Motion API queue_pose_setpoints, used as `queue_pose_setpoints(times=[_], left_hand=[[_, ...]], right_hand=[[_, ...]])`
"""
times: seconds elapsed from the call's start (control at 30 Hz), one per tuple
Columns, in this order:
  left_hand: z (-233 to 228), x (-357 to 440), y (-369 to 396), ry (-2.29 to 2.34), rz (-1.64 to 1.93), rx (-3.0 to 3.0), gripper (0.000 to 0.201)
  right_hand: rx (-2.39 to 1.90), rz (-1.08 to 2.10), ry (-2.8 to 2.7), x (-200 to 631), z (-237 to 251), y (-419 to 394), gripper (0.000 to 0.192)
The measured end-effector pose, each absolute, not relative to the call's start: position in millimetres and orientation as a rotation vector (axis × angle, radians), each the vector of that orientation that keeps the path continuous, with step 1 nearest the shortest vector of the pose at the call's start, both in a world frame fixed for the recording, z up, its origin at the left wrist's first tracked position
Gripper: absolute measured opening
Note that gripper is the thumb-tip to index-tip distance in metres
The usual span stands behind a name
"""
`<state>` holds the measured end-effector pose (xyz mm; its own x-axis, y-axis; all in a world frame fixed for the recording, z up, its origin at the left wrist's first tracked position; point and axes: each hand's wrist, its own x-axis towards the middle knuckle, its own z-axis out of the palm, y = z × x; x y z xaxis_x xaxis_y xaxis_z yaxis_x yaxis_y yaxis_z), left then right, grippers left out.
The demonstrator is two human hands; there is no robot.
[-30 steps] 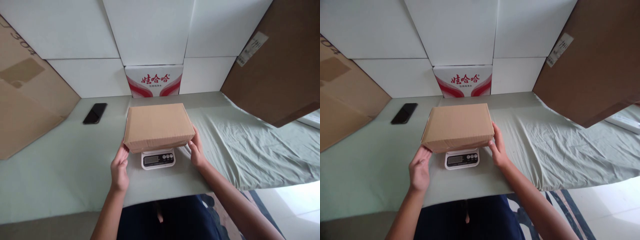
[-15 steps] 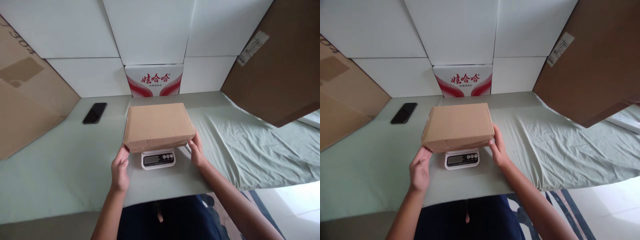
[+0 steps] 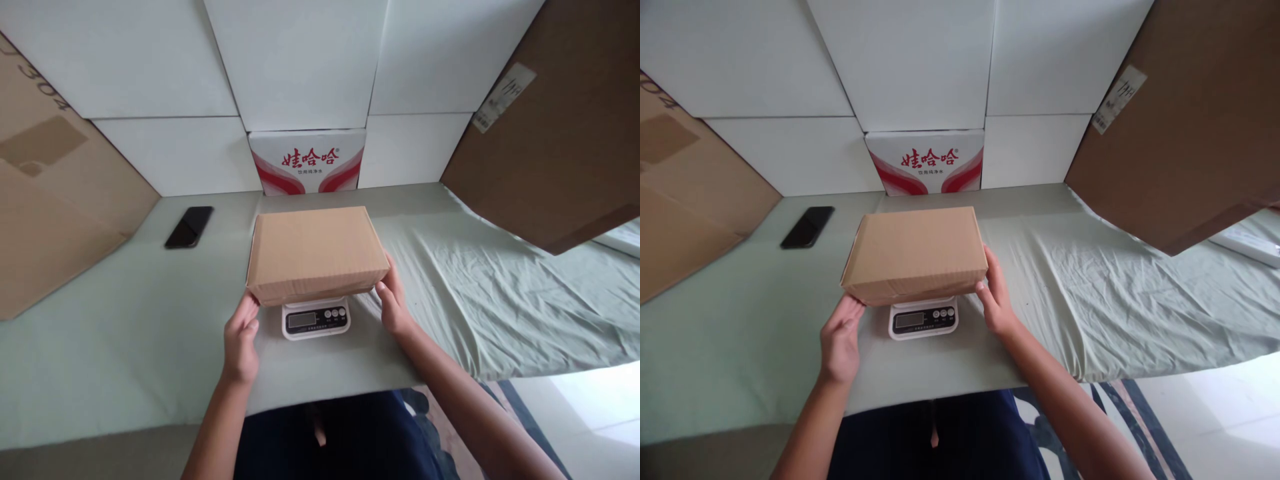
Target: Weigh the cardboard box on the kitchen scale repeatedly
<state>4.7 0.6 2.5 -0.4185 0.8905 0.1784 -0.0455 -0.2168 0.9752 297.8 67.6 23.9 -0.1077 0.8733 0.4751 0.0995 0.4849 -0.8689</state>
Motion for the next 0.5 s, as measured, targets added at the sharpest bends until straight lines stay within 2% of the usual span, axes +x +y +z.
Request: queue_pose_setpoints(times=[0.27, 0.4, 0.5], left_hand=[[0, 4, -1, 1.356, 1.709, 1.048, 0.067], [26, 2, 16, 1.293, 1.735, 1.146, 0.061], [53, -1, 58, 1.206, 1.741, 1.234, 0.055]], right_hand=[[-0.902, 0.856, -1.534, 293, 20, 64, 0.076], [-0.838, 0.874, -1.469, 286, 46, 75, 0.079], [-0.768, 0.787, -1.465, 277, 72, 110, 0.077]])
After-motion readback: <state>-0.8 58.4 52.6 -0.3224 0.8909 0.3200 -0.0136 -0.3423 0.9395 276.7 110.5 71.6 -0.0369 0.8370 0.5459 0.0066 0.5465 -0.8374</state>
